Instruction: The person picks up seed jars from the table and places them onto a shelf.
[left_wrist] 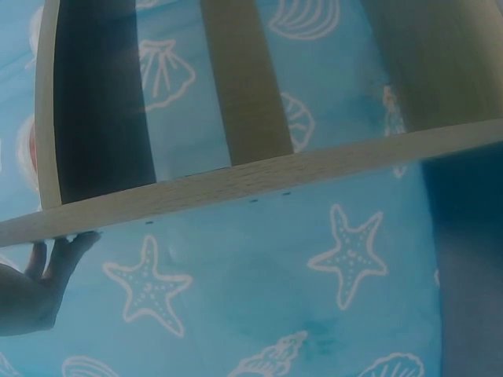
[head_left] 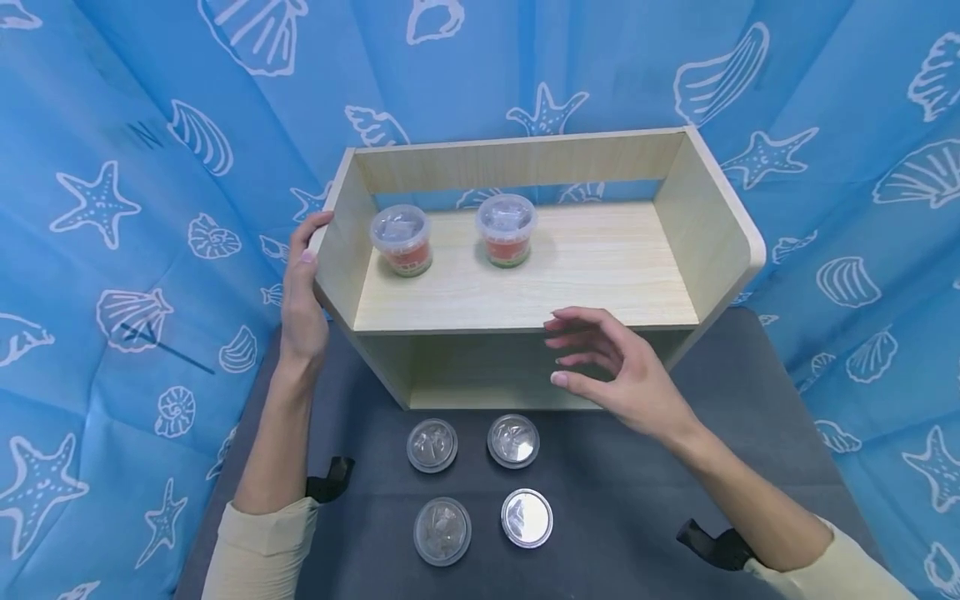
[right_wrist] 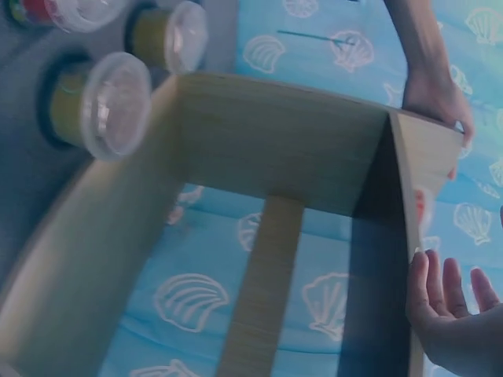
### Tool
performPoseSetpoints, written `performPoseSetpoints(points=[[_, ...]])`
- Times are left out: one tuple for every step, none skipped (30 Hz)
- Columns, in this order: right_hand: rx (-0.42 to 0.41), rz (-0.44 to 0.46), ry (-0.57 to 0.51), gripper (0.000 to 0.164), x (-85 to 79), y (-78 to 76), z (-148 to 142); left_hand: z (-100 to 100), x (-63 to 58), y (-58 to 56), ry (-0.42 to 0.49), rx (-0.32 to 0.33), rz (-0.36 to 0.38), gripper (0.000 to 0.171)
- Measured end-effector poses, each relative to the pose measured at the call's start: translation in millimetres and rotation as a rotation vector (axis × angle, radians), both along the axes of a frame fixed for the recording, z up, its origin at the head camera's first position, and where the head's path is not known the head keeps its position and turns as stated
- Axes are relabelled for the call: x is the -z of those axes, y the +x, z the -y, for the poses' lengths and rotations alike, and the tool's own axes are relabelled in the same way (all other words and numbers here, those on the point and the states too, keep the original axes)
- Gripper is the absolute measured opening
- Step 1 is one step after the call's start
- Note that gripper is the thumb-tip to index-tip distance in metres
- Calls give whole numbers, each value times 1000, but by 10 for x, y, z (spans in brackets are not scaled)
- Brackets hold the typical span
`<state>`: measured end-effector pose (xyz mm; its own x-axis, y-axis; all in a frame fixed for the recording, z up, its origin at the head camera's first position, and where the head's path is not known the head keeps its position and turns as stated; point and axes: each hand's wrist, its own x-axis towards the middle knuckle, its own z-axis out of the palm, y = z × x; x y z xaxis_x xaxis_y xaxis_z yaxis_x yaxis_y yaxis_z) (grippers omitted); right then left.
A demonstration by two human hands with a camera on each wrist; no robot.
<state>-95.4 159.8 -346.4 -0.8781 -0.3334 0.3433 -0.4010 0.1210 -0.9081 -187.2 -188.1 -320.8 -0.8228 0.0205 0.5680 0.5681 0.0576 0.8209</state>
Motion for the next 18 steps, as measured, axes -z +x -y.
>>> performPoseSetpoints(points=[[-8, -3, -2, 64, 34, 16, -3, 1, 1, 1, 1, 3, 0, 50], [-16, -6, -6, 64, 68, 29, -5, 3, 3, 2, 2, 6, 1, 50], [-25, -8, -6, 64, 101, 44, -7, 4, 4, 1, 3, 9, 2, 50], [-34, -10, -5, 64, 133, 59, -11, 5, 7, -1, 5, 12, 2, 50], [-40, -11, -4, 64, 164, 73, -14, 5, 8, -3, 6, 14, 3, 50], [-43, -7, -4, 64, 193, 88, -18, 5, 9, -5, 7, 16, 3, 50], [-48, 0, -3, 63, 220, 102, -23, 3, 9, -6, 7, 16, 2, 49], [-53, 9, -2, 63, 249, 116, -28, 1, 9, -7, 6, 15, 2, 49], [-55, 19, 1, 64, 276, 130, -33, 1, 11, -8, 5, 14, 0, 49], [-55, 27, 2, 64, 304, 144, -39, 2, 13, -9, 5, 13, -1, 49], [-57, 39, -1, 64, 331, 158, -43, 3, 15, -10, 6, 14, -1, 49], [-59, 53, -3, 64, 359, 173, -46, 3, 16, -11, 5, 12, -1, 49], [-63, 61, -6, 65, 391, 187, -48, 4, 17, -11, 2, 9, -2, 49], [-65, 67, -8, 65, 423, 201, -47, 6, 19, -12, 1, 8, -2, 49], [-67, 72, -12, 65, 457, 215, -47, 8, 21, -13, -1, 6, -2, 49], [-72, 74, -16, 65, 492, 229, -45, 8, 21, -13, -3, 3, -2, 49], [-74, 78, -21, 65, 529, 243, -42, 5, 20, -12, -3, 0, 0, 49], [-76, 74, -21, 65, 568, 257, -40, 5, 20, -11, -6, -3, 0, 49]])
